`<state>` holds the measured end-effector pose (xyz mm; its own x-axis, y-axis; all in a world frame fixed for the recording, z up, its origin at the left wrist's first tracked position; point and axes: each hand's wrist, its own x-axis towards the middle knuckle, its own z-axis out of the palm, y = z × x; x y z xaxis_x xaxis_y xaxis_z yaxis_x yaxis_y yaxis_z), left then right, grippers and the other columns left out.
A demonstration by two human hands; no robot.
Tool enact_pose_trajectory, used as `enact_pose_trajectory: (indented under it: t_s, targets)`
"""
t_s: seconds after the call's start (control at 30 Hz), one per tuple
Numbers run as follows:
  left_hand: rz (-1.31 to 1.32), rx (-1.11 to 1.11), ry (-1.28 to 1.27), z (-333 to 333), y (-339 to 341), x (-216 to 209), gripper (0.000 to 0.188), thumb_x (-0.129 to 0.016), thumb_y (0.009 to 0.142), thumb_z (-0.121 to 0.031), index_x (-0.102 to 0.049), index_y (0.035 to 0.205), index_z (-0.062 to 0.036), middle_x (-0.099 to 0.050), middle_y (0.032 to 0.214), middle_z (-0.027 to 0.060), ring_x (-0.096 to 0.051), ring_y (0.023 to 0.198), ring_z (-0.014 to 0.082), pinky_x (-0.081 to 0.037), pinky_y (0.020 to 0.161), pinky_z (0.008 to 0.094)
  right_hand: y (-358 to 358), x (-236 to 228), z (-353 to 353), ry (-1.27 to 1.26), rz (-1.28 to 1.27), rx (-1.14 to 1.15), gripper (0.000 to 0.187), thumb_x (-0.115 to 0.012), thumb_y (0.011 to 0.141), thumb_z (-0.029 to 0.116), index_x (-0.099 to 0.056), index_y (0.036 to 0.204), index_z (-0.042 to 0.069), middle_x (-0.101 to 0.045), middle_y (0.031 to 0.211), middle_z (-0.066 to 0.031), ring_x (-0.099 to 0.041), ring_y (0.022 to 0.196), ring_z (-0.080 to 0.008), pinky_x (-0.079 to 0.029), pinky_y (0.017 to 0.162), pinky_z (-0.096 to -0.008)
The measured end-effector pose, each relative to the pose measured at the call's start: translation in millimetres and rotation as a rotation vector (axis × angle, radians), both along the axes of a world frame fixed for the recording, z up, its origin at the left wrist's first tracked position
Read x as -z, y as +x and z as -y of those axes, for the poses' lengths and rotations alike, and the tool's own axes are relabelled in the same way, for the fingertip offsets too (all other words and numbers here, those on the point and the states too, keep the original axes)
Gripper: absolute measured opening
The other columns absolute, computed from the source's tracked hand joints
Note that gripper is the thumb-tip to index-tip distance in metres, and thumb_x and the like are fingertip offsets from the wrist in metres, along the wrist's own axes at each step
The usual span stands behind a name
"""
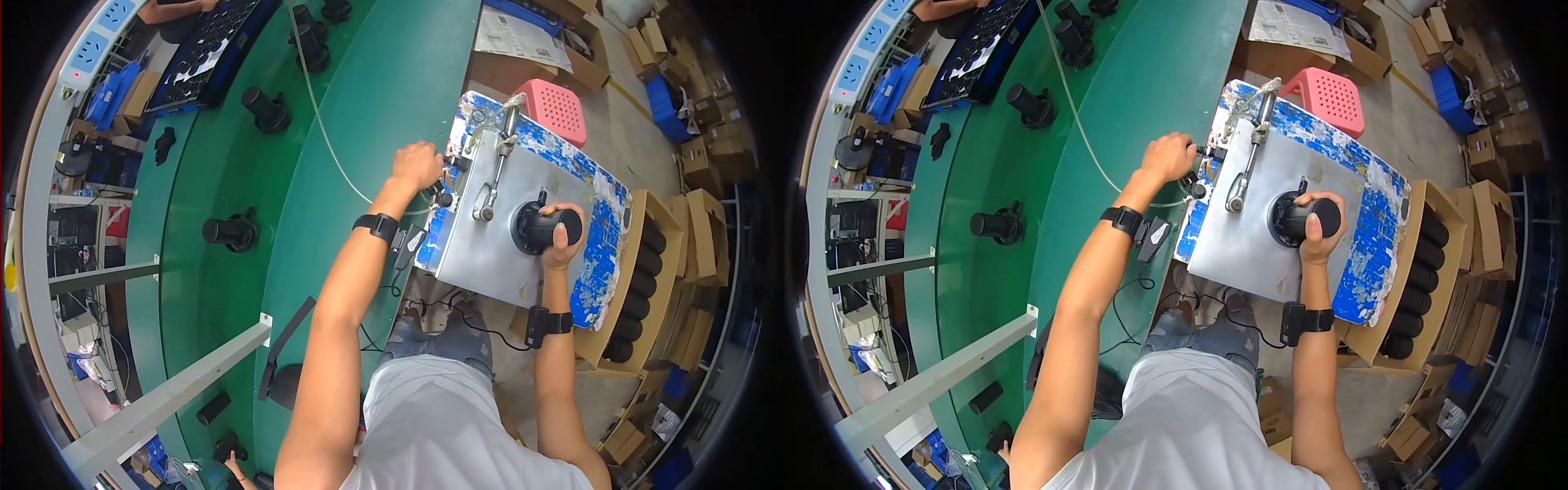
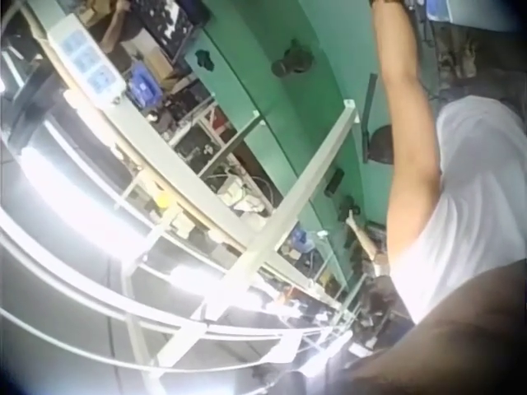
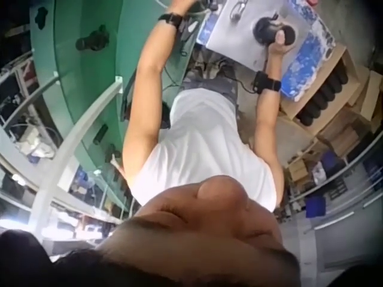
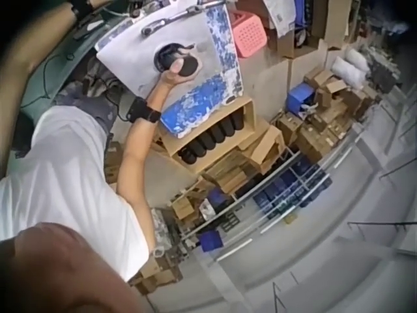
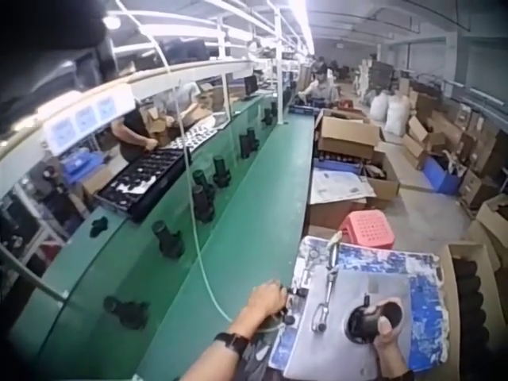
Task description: The person picks up a base, places it on a machine, and fits a cylinder from the conveyor belt onto it. After pressing the assembled unit into the machine, they place the finished product into a box and repeat the process.
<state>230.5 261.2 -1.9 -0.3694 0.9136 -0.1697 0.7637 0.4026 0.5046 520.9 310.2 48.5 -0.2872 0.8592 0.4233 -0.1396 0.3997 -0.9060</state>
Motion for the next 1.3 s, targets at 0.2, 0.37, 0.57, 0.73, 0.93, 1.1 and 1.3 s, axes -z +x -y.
enact_pose_trajectory:
  t_s: [0.2, 0.37, 0.57, 0.73, 0.93, 1.1, 1.3]
  targets:
    - [0.011, 0.059, -0.003, 4.9, -4.4, -34.9, 0.039, -0.051, 0.084, -0.032, -0.067, 0.098, 0.0006, -0.062, 0.111, 0.0227, -0.06, 0.103, 0.0379, -0.047, 0.091, 0.0456, 1.4, -10.7, 3.0, 0.009, 0.004, 0.004, 0.041, -0.062, 0.077, 0.034, -0.053, 0.098, -0.001, -0.06, 0.085, -0.012, -0.058, 0.082, -0.0205, -0.047, 0.08, -0.0344]
    - [0.091, 0.139, 0.028, 27.8, -8.5, 11.8, 0.039, -0.052, 0.084, -0.034, -0.066, 0.096, 0.0003, -0.063, 0.103, 0.0248, -0.06, 0.097, 0.0412, -0.049, 0.086, 0.0472, -0.9, 4.1, 11.2, -0.06, -0.045, -0.018, 0.036, -0.062, 0.076, 0.031, -0.056, 0.092, -0.001, -0.061, 0.08, -0.0104, -0.059, 0.076, -0.0198, -0.046, 0.078, -0.0315]
    - [0.254, -0.011, 0.46, 51.3, -18.3, -70.5, 0.04, -0.058, 0.087, -0.025, -0.056, 0.12, -0.0027, -0.059, 0.119, 0.0173, -0.056, 0.111, 0.0313, -0.045, 0.094, 0.041, 20.9, -234.5, 29.8, 0.386, -0.393, -0.011, 0.059, -0.052, 0.077, 0.059, -0.044, 0.087, 0.002, -0.05, 0.069, -0.0085, -0.049, 0.062, -0.0197, -0.04, 0.061, -0.0323]
    - [0.205, 0.335, 1.026, 91.3, 38.4, -281.6, 0.044, -0.064, 0.081, -0.016, -0.055, 0.121, -0.0007, -0.061, 0.115, 0.0139, -0.058, 0.109, 0.0303, -0.045, 0.094, 0.0395, -14.3, -282.4, 80.2, 0.12, -0.257, -0.362, 0.064, -0.063, 0.071, 0.062, -0.049, 0.087, 0.002, -0.056, 0.073, -0.0071, -0.055, 0.067, -0.0168, -0.044, 0.063, -0.0285]
    - [0.303, 0.334, 0.919, 180.5, 95.5, -243.2, 0.047, -0.063, 0.08, -0.016, -0.054, 0.123, -0.0005, -0.057, 0.123, 0.0162, -0.053, 0.118, 0.0301, -0.04, 0.1, 0.0393, -54.8, -217.8, 116.2, -0.143, -0.046, -0.665, 0.063, -0.068, 0.075, 0.056, -0.052, 0.094, -0.002, -0.061, 0.077, -0.0122, -0.06, 0.073, -0.0171, -0.048, 0.069, -0.0275]
    - [0.773, -0.178, 0.837, 237.1, 93.5, -180.5, 0.049, -0.058, 0.087, -0.014, -0.045, 0.132, -0.0018, -0.049, 0.135, 0.0108, -0.048, 0.123, 0.0235, -0.038, 0.101, 0.0356, -76.6, -199.1, 116.0, -0.305, -0.306, -0.705, 0.056, -0.06, 0.08, 0.053, -0.049, 0.097, 0.001, -0.056, 0.078, -0.0112, -0.056, 0.074, -0.0211, -0.046, 0.072, -0.0342]
    - [1.169, -0.05, 0.919, 237.4, 103.7, -165.4, 0.064, -0.068, 0.08, -0.009, -0.039, 0.136, -0.0015, -0.051, 0.132, 0.0124, -0.052, 0.119, 0.0243, -0.041, 0.099, 0.0381, -102.9, -208.3, 129.9, -0.398, -0.391, -0.825, 0.053, -0.053, 0.083, 0.054, -0.045, 0.102, 0.005, -0.051, 0.082, -0.0085, -0.05, 0.079, -0.0205, -0.04, 0.081, -0.0355]
